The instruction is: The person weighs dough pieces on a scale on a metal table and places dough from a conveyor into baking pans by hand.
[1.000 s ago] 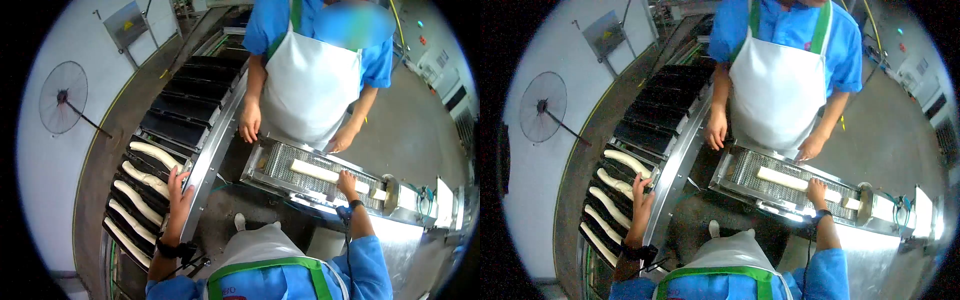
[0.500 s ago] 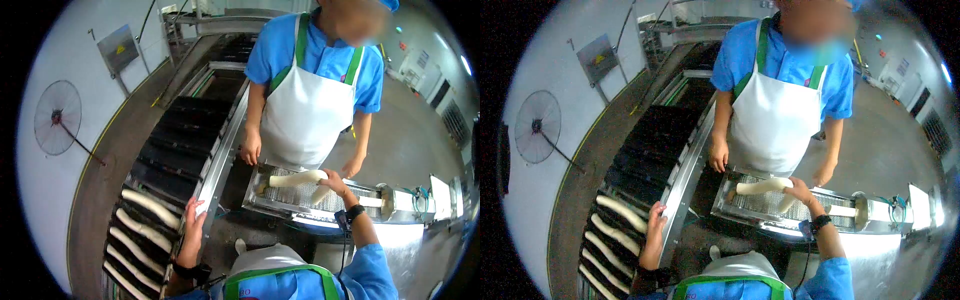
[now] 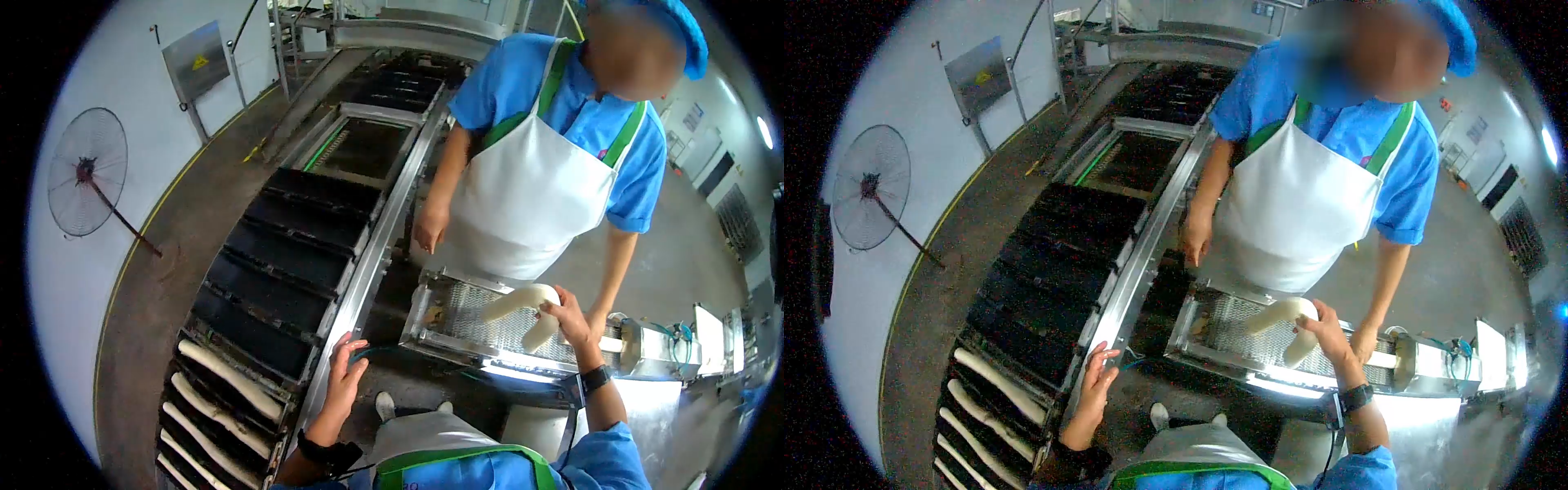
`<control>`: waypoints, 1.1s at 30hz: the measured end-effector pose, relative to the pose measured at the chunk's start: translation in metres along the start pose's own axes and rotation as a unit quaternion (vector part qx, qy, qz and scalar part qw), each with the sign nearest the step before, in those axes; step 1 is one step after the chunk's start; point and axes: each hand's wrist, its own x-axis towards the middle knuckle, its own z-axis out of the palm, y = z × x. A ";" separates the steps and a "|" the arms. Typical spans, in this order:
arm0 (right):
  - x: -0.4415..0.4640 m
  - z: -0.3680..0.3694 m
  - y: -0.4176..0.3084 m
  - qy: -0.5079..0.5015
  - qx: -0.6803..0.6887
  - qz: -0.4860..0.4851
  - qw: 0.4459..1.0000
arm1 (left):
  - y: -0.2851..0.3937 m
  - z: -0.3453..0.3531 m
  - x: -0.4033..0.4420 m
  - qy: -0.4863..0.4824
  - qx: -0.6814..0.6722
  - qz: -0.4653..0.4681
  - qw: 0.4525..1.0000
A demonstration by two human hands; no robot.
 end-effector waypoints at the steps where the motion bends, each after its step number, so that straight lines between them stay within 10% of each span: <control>1: 0.000 -0.004 0.001 0.020 0.004 0.007 1.000 | 0.000 0.002 0.005 -0.002 -0.020 -0.003 1.000; 33: -0.071 -0.088 0.007 -0.003 -0.045 -0.059 0.997 | 0.052 0.092 -0.037 -0.023 -0.006 0.025 0.999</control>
